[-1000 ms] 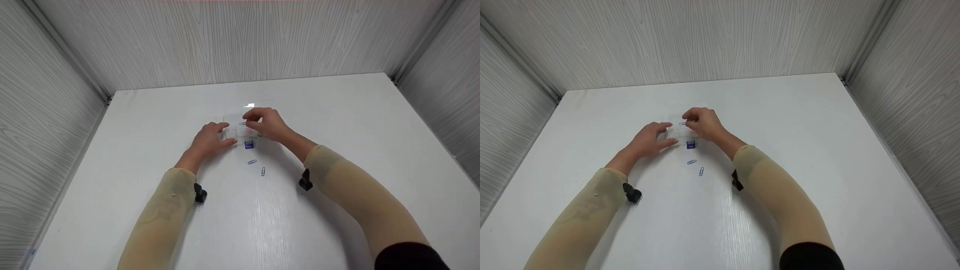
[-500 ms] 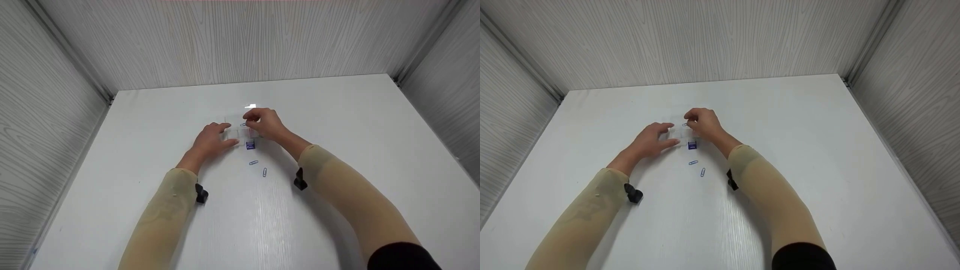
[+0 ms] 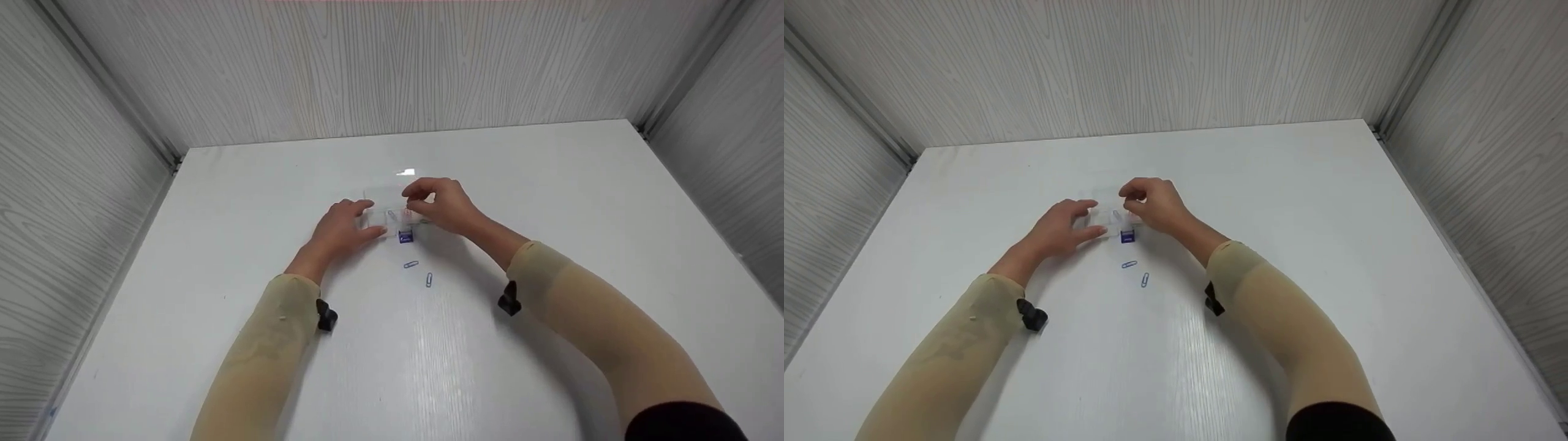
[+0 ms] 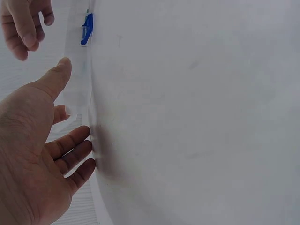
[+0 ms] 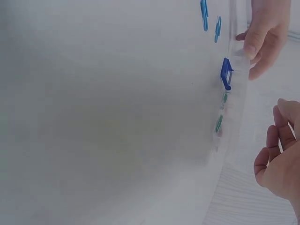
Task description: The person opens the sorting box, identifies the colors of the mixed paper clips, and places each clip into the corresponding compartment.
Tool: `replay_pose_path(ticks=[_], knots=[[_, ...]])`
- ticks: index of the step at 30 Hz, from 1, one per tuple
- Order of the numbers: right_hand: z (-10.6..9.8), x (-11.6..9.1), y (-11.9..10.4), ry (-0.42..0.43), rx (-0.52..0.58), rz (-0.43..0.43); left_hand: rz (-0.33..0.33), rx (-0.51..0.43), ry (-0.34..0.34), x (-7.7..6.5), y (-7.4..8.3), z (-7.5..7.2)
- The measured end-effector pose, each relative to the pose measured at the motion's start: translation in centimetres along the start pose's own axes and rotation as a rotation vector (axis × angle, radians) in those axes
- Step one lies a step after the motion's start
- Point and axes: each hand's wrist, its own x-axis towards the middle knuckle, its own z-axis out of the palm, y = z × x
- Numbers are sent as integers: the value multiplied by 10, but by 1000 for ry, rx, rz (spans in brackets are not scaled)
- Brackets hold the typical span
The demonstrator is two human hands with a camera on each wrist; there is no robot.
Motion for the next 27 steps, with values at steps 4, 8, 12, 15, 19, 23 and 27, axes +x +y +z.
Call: replay_pose_path(ticks=[4,8,12,15,19,23,27], knots=[[-6,-15,4,-47,-8,-45,-9,-16,-2,1,-2,-1],[-9,-30,12,-128,-11,-75,-20,-23,-9,0,-5,-3],[-9,-42,19,-226,-14,-72,-23,-22,-13,1,-7,-5],[-8,-51,23,-295,-20,-52,-26,-22,-15,0,-8,-5],[-4,-58,28,-371,-29,-33,-28,-22,-19,1,-8,-5],[-2,-62,32,-419,-45,-40,-29,-25,-23,1,-8,-4],[0,-63,36,-437,-52,-58,-31,-24,-22,1,-6,-4]])
